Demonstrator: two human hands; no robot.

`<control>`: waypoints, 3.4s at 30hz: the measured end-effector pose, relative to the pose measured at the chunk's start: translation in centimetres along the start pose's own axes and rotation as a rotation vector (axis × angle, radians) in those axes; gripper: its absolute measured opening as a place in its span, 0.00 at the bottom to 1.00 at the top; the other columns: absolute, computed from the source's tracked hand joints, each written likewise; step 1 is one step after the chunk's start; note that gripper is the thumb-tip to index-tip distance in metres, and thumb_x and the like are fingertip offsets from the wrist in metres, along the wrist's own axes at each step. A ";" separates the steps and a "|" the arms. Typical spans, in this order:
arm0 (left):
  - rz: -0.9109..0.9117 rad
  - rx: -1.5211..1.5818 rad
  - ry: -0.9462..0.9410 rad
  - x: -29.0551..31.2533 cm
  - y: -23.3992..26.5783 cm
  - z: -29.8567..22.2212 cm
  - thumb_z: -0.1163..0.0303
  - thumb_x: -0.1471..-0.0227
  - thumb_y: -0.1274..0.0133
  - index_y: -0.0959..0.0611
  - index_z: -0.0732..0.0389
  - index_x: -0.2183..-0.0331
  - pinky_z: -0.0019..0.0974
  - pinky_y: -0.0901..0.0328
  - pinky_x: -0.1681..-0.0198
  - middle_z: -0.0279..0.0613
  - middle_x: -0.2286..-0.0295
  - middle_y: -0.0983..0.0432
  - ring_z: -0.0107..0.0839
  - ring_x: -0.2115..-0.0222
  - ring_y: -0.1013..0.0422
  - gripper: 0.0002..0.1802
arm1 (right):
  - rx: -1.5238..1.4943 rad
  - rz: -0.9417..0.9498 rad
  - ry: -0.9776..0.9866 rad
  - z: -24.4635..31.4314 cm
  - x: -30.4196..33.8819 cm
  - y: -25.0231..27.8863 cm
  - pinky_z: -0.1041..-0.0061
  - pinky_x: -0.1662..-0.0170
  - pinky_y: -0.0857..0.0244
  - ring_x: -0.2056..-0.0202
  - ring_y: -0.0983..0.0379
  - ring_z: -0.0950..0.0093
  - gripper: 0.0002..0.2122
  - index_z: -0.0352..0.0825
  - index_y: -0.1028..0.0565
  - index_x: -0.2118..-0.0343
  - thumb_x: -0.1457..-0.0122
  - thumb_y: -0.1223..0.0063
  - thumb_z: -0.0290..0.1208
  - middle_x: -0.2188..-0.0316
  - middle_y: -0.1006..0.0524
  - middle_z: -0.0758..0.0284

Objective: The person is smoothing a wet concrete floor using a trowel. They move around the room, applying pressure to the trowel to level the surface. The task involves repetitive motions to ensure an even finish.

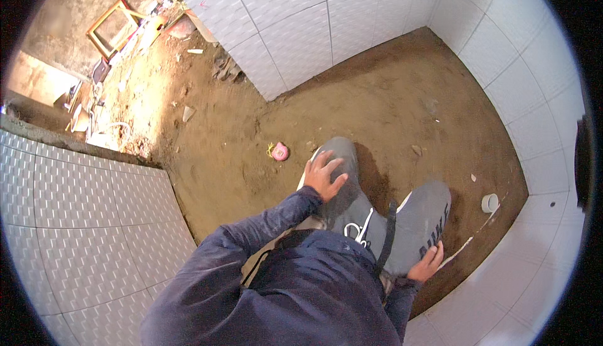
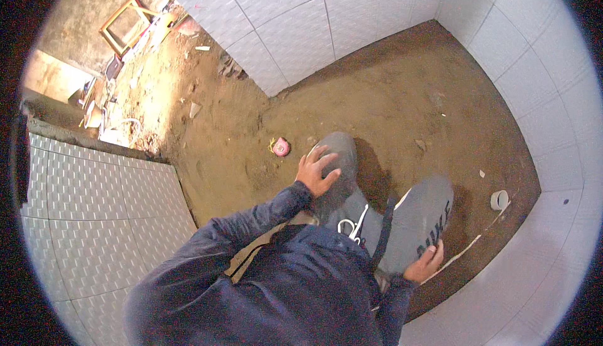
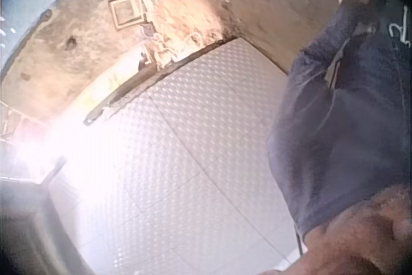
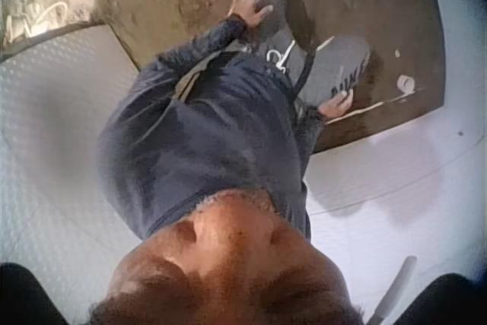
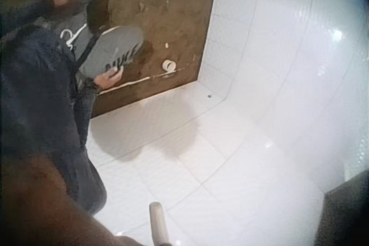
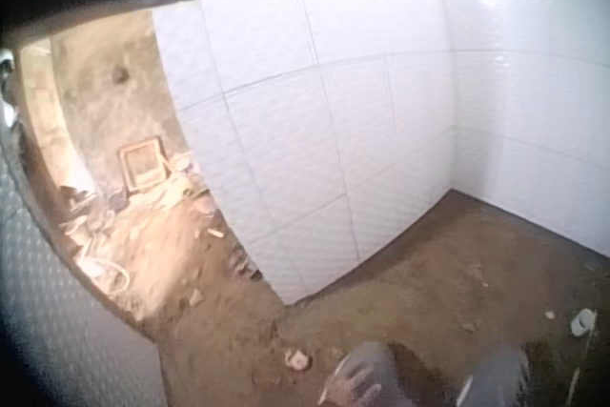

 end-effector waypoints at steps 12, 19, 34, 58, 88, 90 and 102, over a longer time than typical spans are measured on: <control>0.735 0.082 -0.437 -15.5 -7.2 -10.3 0.56 0.52 0.42 0.21 0.61 0.57 0.54 0.31 0.55 0.54 0.60 0.23 0.53 0.57 0.26 0.24 | 0.297 0.409 -0.286 -12.2 -5.6 -6.1 0.65 0.50 0.39 0.52 0.32 0.61 0.20 0.31 0.30 0.49 0.33 0.60 0.43 0.53 0.27 0.57; 0.887 -0.092 -0.398 -12.8 -9.2 -5.2 0.53 0.51 0.43 0.20 0.60 0.59 0.55 0.30 0.58 0.52 0.62 0.22 0.53 0.59 0.25 0.22 | 0.285 0.477 -0.266 -14.0 -7.7 -12.2 0.66 0.55 0.37 0.57 0.31 0.64 0.18 0.32 0.29 0.53 0.33 0.59 0.42 0.58 0.27 0.60; 0.960 -0.042 -0.438 -4.8 1.1 -8.3 0.52 0.57 0.39 0.24 0.57 0.50 0.49 0.35 0.51 0.48 0.55 0.26 0.46 0.53 0.29 0.34 | 0.190 0.229 0.105 -2.9 -27.8 -28.7 0.54 0.62 0.33 0.66 0.24 0.52 0.20 0.32 0.28 0.61 0.36 0.57 0.48 0.70 0.22 0.50; 0.945 0.083 -0.391 -1.4 4.2 -9.4 0.67 0.55 0.41 0.30 0.64 0.44 0.54 0.39 0.46 0.57 0.52 0.30 0.57 0.51 0.33 0.35 | 0.494 0.433 0.045 -5.1 -19.4 -33.4 0.50 0.56 0.33 0.60 0.25 0.47 0.26 0.32 0.26 0.57 0.42 0.51 0.55 0.63 0.22 0.46; 1.048 -0.006 -0.382 -2.7 3.1 -8.9 0.67 0.52 0.42 0.30 0.63 0.44 0.53 0.39 0.47 0.56 0.51 0.32 0.54 0.49 0.34 0.34 | 0.807 0.173 0.219 -11.7 -32.4 -29.7 0.50 0.65 0.30 0.69 0.22 0.51 0.19 0.36 0.30 0.57 0.38 0.54 0.49 0.74 0.20 0.52; 1.032 -0.013 -0.347 -2.5 3.3 -9.0 0.67 0.52 0.41 0.30 0.63 0.44 0.53 0.39 0.47 0.56 0.51 0.31 0.54 0.49 0.34 0.34 | 0.742 0.285 0.376 -9.5 -30.0 -30.5 0.50 0.65 0.30 0.70 0.22 0.51 0.19 0.36 0.30 0.58 0.39 0.53 0.49 0.74 0.20 0.52; 1.003 -0.031 -0.370 -1.8 3.5 -9.3 0.66 0.56 0.40 0.29 0.64 0.44 0.51 0.38 0.48 0.56 0.51 0.30 0.52 0.50 0.33 0.36 | 0.681 0.306 0.450 -6.7 -26.0 -30.2 0.51 0.71 0.32 0.75 0.23 0.54 0.17 0.38 0.29 0.60 0.40 0.51 0.48 0.79 0.21 0.54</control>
Point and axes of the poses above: each hand's wrist, its own x-axis away from the middle knuckle, its own y-axis out of the back of the hand, z = x × y, the point moved 1 cm from there along -x, towards the middle knuckle
